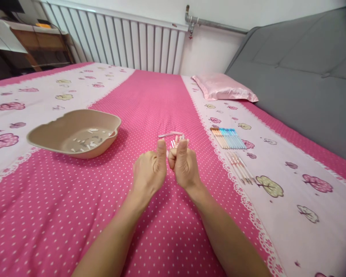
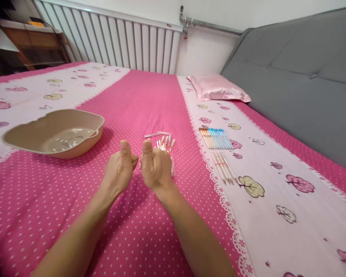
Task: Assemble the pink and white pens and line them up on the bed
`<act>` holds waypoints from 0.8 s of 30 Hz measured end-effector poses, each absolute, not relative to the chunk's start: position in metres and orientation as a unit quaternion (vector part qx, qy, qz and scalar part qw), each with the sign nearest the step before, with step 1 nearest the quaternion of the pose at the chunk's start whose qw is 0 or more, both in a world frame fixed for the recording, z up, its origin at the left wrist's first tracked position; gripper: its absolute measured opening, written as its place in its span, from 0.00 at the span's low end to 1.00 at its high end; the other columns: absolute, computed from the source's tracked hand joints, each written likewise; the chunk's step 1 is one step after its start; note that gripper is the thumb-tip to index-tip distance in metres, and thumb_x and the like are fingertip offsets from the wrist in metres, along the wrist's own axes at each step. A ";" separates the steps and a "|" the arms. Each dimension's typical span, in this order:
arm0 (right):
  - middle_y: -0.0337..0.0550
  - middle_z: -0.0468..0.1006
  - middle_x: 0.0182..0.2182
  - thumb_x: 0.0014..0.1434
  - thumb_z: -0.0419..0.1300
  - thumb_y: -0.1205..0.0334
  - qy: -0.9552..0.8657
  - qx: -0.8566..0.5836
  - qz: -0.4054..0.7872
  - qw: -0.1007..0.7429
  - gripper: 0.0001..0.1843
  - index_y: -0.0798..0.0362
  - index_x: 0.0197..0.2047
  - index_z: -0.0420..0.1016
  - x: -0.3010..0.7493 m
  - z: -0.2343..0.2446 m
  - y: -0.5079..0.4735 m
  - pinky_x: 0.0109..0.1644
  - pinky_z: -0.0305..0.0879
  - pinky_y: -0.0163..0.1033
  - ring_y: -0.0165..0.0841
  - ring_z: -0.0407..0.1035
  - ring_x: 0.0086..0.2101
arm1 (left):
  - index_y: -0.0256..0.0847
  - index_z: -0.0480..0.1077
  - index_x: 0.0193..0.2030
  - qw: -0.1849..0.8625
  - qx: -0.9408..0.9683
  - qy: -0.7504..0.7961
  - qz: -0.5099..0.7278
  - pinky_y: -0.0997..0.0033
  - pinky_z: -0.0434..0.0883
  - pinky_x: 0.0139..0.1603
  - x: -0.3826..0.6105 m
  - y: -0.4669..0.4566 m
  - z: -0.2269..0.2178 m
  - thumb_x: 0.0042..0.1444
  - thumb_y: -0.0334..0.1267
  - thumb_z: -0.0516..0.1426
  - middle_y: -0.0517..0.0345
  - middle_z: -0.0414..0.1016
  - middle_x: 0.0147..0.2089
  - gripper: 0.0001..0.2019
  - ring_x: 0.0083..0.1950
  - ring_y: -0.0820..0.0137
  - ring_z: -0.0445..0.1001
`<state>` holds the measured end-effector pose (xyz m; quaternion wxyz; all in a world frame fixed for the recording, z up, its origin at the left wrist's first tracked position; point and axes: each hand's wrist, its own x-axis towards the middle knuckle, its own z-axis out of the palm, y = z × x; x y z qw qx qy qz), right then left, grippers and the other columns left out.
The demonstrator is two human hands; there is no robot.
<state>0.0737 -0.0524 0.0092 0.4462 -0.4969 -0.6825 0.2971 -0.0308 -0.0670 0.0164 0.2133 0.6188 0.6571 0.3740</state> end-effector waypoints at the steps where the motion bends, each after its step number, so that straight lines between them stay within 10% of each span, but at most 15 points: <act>1: 0.38 0.59 0.11 0.58 0.24 0.32 -0.683 -0.497 0.297 0.446 0.42 0.51 0.12 0.55 0.073 0.010 -0.053 0.27 0.56 0.36 0.27 0.57 0.17 | 0.41 0.43 0.11 0.214 0.617 0.658 0.375 0.69 0.47 0.21 -0.031 -0.067 0.017 0.54 0.65 0.22 0.59 0.47 0.12 0.35 0.16 0.74 0.49; 24: 0.37 0.62 0.12 0.61 0.35 0.36 -0.665 -0.527 0.259 0.462 0.37 0.51 0.13 0.60 0.090 0.017 -0.042 0.25 0.54 0.35 0.27 0.58 0.17 | 0.41 0.56 0.10 0.225 0.588 0.664 0.403 0.70 0.55 0.24 -0.042 -0.062 0.015 0.57 0.63 0.25 0.56 0.57 0.13 0.39 0.18 0.72 0.58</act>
